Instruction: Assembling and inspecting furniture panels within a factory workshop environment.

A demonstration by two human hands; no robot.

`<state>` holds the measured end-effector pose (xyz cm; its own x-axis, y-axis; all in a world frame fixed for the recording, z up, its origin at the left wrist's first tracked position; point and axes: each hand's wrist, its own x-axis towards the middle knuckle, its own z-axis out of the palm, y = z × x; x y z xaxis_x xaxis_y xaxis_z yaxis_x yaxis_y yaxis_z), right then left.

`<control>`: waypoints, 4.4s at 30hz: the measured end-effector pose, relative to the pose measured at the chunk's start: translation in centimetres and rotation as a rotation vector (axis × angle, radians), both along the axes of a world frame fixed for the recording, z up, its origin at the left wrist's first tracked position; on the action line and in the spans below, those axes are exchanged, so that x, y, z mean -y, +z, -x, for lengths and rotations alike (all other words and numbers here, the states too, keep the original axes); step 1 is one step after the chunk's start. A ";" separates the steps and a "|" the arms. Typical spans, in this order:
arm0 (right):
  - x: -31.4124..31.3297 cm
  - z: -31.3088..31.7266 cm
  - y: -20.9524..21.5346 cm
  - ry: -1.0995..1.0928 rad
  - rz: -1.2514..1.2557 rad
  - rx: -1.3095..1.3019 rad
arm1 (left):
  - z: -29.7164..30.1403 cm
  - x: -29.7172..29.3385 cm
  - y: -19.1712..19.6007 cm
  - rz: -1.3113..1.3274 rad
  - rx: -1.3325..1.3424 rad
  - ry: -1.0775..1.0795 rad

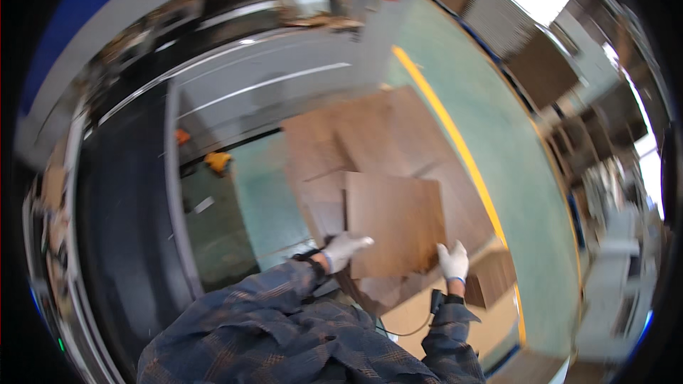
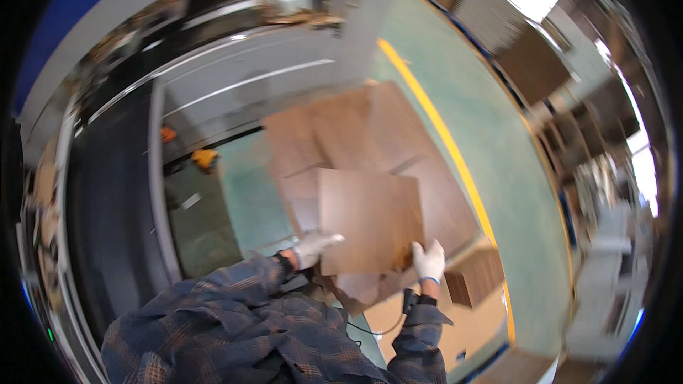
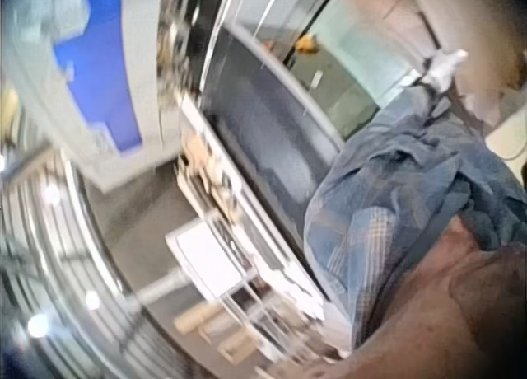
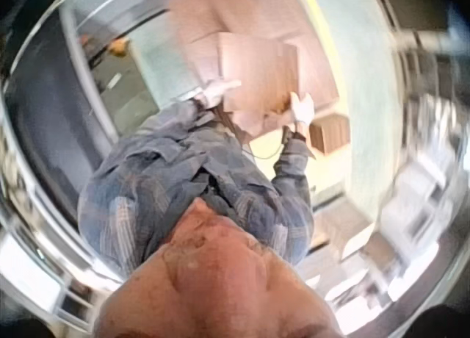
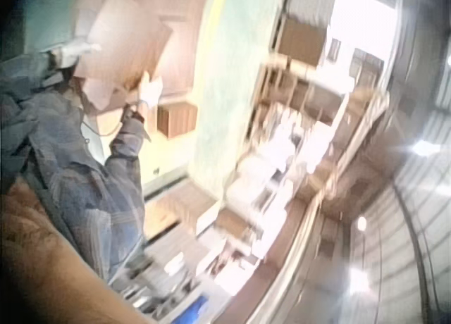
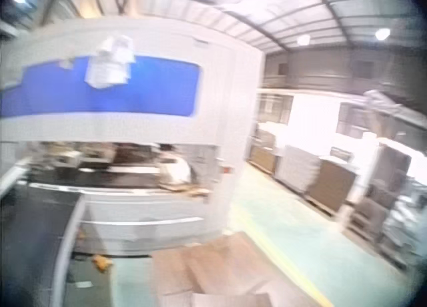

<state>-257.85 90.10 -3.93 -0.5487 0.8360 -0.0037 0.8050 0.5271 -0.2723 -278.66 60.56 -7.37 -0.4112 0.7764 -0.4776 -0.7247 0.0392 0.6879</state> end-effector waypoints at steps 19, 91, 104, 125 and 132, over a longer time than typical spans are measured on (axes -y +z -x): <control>20.2 33.8 4.0 0.403 1.381 -0.649 | 17.8 33.8 17.3 0.011 -0.380 0.501; 92.8 117.4 1.3 2.616 0.097 -0.515 | 36.2 39.4 3.4 2.342 0.011 1.290; 89.5 116.1 3.9 2.389 0.046 -0.658 | 35.9 39.4 3.8 2.337 -0.111 1.319; 86.8 122.0 -2.4 2.565 0.221 -0.588 | 35.8 39.8 2.8 2.399 -0.180 1.187; 87.5 122.8 -2.0 2.497 0.279 -0.347 | 36.5 40.0 3.9 2.329 -0.138 1.288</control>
<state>-380.63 2.59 -5.90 -0.0519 -0.9525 0.3001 -0.9215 -0.0701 -0.3820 -315.18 20.53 -3.49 -0.0969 -0.9560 0.2770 -0.9457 0.1751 0.2738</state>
